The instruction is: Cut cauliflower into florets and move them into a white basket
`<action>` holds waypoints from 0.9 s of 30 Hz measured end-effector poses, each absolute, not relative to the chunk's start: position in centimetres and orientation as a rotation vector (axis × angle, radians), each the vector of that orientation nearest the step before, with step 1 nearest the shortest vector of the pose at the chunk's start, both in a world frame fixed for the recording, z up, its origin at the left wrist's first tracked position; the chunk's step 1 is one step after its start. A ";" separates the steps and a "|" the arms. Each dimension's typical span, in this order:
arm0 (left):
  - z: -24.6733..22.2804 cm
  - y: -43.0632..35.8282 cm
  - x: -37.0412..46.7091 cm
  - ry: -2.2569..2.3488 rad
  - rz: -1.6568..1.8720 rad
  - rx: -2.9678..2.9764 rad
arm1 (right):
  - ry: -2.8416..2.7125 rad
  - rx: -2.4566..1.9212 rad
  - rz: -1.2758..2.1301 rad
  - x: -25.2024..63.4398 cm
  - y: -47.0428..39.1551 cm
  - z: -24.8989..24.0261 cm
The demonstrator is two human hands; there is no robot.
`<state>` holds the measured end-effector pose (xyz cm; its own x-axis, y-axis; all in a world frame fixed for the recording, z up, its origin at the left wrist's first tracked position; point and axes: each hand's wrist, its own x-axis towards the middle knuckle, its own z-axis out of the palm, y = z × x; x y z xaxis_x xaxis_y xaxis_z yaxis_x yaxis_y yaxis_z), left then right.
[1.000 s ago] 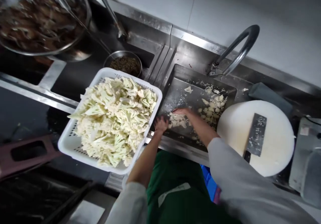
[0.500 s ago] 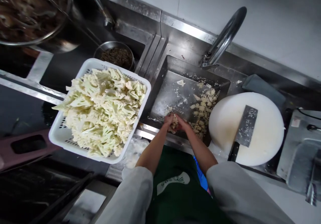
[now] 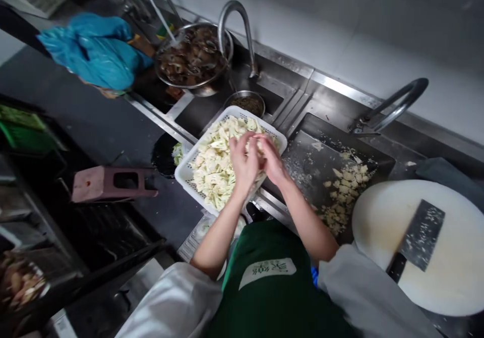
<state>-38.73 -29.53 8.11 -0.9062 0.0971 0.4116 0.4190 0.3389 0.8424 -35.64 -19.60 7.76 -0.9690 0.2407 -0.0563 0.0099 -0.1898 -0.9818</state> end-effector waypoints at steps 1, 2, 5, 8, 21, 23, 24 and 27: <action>8.2 -32.1 -39.8 -2.313 -1.537 -0.420 | -2.002 -0.192 2.311 -37.1 -21.2 8.5; 7.7 -34.5 -40.7 -2.332 -1.477 -0.379 | -2.126 -0.106 2.312 -38.4 -22.5 8.9; 4.4 -39.5 -42.2 -2.507 -1.255 -0.334 | -2.659 -0.071 1.986 -41.1 -25.0 8.8; 0.8 -41.2 -42.0 -2.647 -1.097 -0.385 | -3.005 -0.068 1.366 -41.6 -26.3 7.9; -0.2 -45.1 -42.0 -2.418 -1.278 -0.586 | -2.489 -0.307 1.195 -33.9 -22.1 7.2; 0.1 -45.6 -41.8 -2.368 -1.295 -0.568 | -2.320 -0.641 1.272 -30.1 -18.6 4.1; 0.4 -45.7 -41.3 -2.323 -1.299 -0.560 | -2.303 -0.842 1.263 -28.0 -16.7 2.4; 1.4 -45.7 -38.0 -2.113 -1.355 -0.570 | -2.379 -1.375 1.145 -22.1 -10.8 -2.3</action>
<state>-37.95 -45.66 1.38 -0.7529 0.0522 0.6561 0.6180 0.3989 0.6774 -22.09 -10.85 -2.27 -0.5627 0.7964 -0.2217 0.6703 0.2825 -0.6863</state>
